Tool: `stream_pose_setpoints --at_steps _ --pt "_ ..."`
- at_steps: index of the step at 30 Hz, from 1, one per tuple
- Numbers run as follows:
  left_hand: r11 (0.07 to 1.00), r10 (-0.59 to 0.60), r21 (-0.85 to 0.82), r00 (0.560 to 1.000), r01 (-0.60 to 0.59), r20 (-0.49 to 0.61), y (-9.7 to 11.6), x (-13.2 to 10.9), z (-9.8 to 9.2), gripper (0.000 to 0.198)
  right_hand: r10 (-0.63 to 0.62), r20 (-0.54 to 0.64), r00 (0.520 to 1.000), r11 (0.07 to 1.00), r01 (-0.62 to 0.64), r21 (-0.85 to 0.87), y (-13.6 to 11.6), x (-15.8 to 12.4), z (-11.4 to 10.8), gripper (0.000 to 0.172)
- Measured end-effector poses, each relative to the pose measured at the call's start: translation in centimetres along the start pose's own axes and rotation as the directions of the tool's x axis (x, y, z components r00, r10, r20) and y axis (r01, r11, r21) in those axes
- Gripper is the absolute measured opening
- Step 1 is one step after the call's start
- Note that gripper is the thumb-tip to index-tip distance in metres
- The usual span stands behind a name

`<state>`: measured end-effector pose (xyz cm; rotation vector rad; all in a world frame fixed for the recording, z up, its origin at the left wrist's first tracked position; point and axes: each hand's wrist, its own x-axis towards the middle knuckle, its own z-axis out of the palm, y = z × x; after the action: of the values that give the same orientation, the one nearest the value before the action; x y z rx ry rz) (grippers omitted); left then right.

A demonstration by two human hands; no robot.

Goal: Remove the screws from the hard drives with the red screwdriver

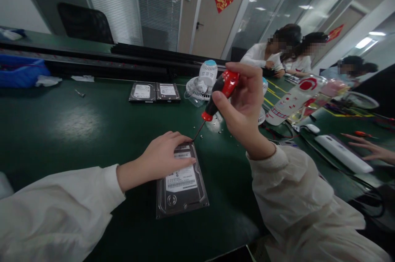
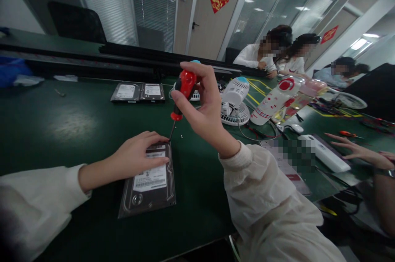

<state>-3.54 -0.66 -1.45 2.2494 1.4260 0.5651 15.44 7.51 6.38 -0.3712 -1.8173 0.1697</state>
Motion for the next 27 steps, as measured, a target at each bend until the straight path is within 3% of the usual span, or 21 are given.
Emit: stream_pose_setpoints --at_steps 3,7,13,19,24,27 --pt "1.0 -0.002 -0.013 1.0 0.002 0.002 -0.05 0.01 -0.02 0.06 -0.016 0.004 1.0 1.0 0.015 0.026 0.04 0.0 -0.07 0.035" --pt "1.0 0.01 -0.024 1.0 -0.01 -0.017 -0.19 -0.01 0.02 0.062 0.01 0.115 0.993 0.99 -0.026 0.142 -0.12 0.02 -0.21 0.038" --pt "1.0 0.012 -0.028 1.0 -0.013 -0.014 -0.18 -0.06 -0.05 0.063 -0.034 0.006 0.999 0.999 0.034 -0.011 0.2 0.14 -0.25 0.039" --pt "0.999 0.021 -0.025 0.999 -0.022 -0.031 -0.27 -0.06 0.13 0.063 -0.016 0.096 0.995 0.993 0.005 0.116 0.21 0.14 -0.34 0.041" --pt "1.0 0.002 -0.022 1.0 -0.003 -0.023 -0.03 -0.09 0.03 0.061 -0.068 0.017 0.998 0.995 0.069 -0.077 -0.24 0.39 -0.71 0.037" --pt "0.999 0.001 -0.032 1.0 -0.002 -0.026 0.0 -0.12 0.0 0.061 -0.071 0.05 0.996 0.995 0.074 -0.067 -0.66 0.5 -0.91 0.036"
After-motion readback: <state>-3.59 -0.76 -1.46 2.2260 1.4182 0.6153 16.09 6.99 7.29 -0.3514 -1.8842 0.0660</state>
